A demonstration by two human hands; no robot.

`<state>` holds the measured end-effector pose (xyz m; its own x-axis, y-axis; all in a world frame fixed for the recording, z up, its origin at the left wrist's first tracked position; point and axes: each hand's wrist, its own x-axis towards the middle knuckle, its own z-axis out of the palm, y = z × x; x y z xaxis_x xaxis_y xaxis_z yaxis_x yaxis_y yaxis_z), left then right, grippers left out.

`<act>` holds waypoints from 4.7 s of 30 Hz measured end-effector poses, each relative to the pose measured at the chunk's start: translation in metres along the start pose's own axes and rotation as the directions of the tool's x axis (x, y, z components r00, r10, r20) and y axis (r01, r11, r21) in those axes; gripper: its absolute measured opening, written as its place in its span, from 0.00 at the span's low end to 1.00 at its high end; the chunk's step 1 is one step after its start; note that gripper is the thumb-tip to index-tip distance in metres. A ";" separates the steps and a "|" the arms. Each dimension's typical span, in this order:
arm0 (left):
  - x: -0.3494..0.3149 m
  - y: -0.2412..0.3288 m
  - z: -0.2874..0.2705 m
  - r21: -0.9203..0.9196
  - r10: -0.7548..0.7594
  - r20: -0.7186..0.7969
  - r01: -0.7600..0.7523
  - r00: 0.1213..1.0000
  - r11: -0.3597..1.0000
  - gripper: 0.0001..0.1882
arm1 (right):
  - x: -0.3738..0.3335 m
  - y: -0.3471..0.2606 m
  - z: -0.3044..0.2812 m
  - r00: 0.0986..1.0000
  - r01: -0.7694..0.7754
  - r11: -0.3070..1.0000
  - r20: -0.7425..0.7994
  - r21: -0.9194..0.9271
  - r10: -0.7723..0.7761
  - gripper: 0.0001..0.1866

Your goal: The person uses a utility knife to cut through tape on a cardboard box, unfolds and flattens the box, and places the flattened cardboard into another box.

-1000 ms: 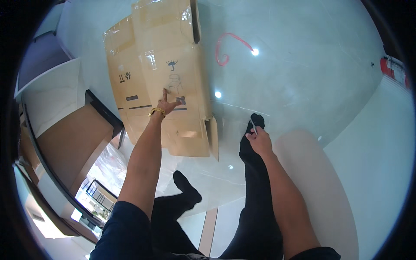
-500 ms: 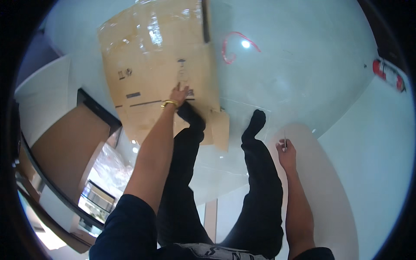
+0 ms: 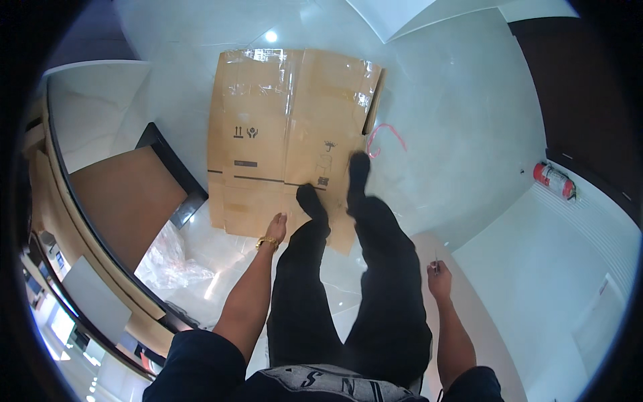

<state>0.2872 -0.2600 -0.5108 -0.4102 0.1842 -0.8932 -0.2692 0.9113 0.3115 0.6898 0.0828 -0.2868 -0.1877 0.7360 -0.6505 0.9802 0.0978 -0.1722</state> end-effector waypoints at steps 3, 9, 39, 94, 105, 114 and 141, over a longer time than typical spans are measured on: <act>-0.020 -0.013 -0.018 -0.103 -0.010 0.015 0.012 1.000 0.995 0.39 | 0.013 -0.030 -0.012 0.998 0.038 0.999 0.044 -0.036 -0.036 0.11; -0.048 -0.036 -0.068 -0.229 -0.200 0.067 0.210 0.977 0.950 0.43 | 0.061 -0.096 -0.025 0.982 0.108 0.984 0.170 -0.143 -0.083 0.12; -0.102 -0.016 -0.113 -0.571 -0.342 0.079 0.324 0.936 0.754 0.29 | 0.146 -0.378 -0.153 0.865 0.250 0.962 0.472 -0.114 -0.169 0.15; -0.150 0.478 0.143 -0.713 -0.564 0.161 -0.300 0.810 -0.634 0.19 | 0.505 -0.614 0.046 0.449 0.890 0.108 0.813 -0.443 -0.369 0.59; -0.068 0.433 0.170 -0.559 -0.508 0.148 -0.352 0.848 -0.751 0.20 | 0.629 -0.650 0.275 0.359 0.703 0.711 0.867 -0.007 -0.346 0.48; -0.075 0.430 0.218 -0.398 -0.495 0.168 -0.401 0.852 -0.825 0.20 | 0.661 -0.640 0.316 0.409 0.541 0.839 0.889 -0.055 -0.205 0.42; -0.041 0.438 0.230 -0.227 -0.470 -0.013 -0.460 0.883 -0.858 0.20 | 0.550 -0.640 0.238 0.257 0.609 0.793 0.940 0.023 -0.225 0.32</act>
<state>0.3869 0.2167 -0.4120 -0.2467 -0.2706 -0.9306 0.2224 -0.9504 0.2174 -0.0556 0.2658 -0.7104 -0.3276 -0.4626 -0.8238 0.6616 0.5102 -0.5496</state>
